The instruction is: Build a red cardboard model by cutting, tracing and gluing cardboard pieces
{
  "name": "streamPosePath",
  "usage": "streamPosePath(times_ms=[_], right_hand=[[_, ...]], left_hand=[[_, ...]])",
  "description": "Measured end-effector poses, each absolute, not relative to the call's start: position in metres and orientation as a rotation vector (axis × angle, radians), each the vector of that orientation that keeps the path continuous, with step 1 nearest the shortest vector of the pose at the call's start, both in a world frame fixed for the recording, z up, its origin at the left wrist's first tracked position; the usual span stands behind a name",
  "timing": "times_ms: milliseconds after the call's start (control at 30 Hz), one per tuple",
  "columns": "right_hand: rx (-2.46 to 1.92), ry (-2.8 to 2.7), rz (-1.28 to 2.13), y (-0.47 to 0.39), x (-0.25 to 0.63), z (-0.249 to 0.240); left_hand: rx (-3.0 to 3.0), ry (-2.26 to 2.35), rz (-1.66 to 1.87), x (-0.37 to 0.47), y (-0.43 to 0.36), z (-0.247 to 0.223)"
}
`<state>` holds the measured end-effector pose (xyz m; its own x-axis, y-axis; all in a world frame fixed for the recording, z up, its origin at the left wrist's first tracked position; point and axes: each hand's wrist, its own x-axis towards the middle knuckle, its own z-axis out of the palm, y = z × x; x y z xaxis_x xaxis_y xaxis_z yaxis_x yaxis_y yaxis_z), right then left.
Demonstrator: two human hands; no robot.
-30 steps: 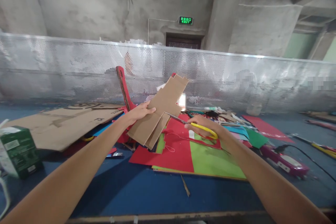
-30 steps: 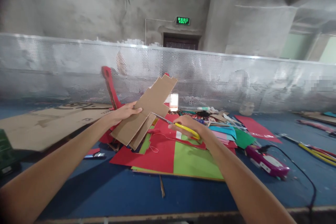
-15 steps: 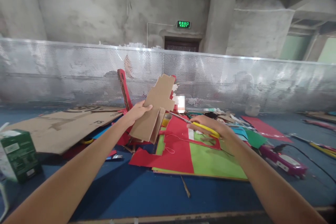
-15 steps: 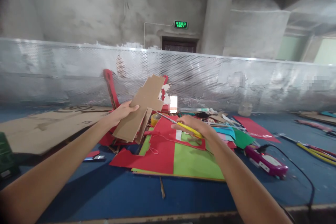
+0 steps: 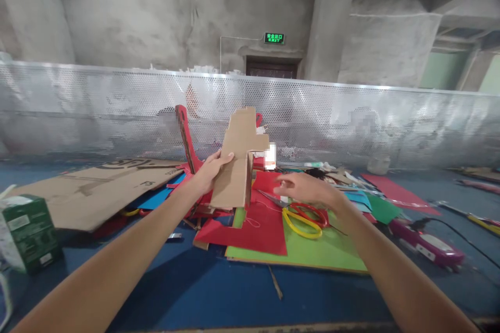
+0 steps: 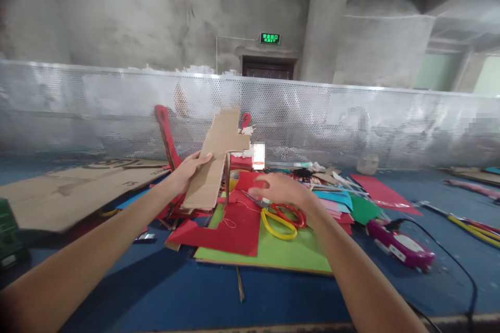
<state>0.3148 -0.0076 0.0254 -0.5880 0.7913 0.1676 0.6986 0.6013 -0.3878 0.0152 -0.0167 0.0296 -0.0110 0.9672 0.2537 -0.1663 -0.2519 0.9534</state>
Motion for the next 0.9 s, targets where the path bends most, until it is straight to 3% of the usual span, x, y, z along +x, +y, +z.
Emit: streamPosePath(times_ms=[233, 500, 633, 767, 900], right_hand=[[-0.500, -1.760, 0.967, -0.009, 0.256, 0.004], [-0.619, -1.479, 1.350, -0.011, 0.279, 0.019], [-0.578, -1.384, 1.539, -0.007, 0.288, 0.020], [-0.694, -1.429, 1.550, 0.000, 0.290, 0.015], [-0.738, -1.516, 1.460, 0.005, 0.291, 0.010]], left_hand=[[1.449, 0.730, 1.371, 0.054, -0.027, 0.019], [1.295, 0.898, 1.709, 0.027, -0.003, 0.018], [1.251, 1.103, 1.631, 0.015, 0.003, 0.015], [1.257, 1.145, 1.511, 0.019, 0.001, 0.012], [1.180, 1.194, 1.627, 0.024, 0.001, 0.012]])
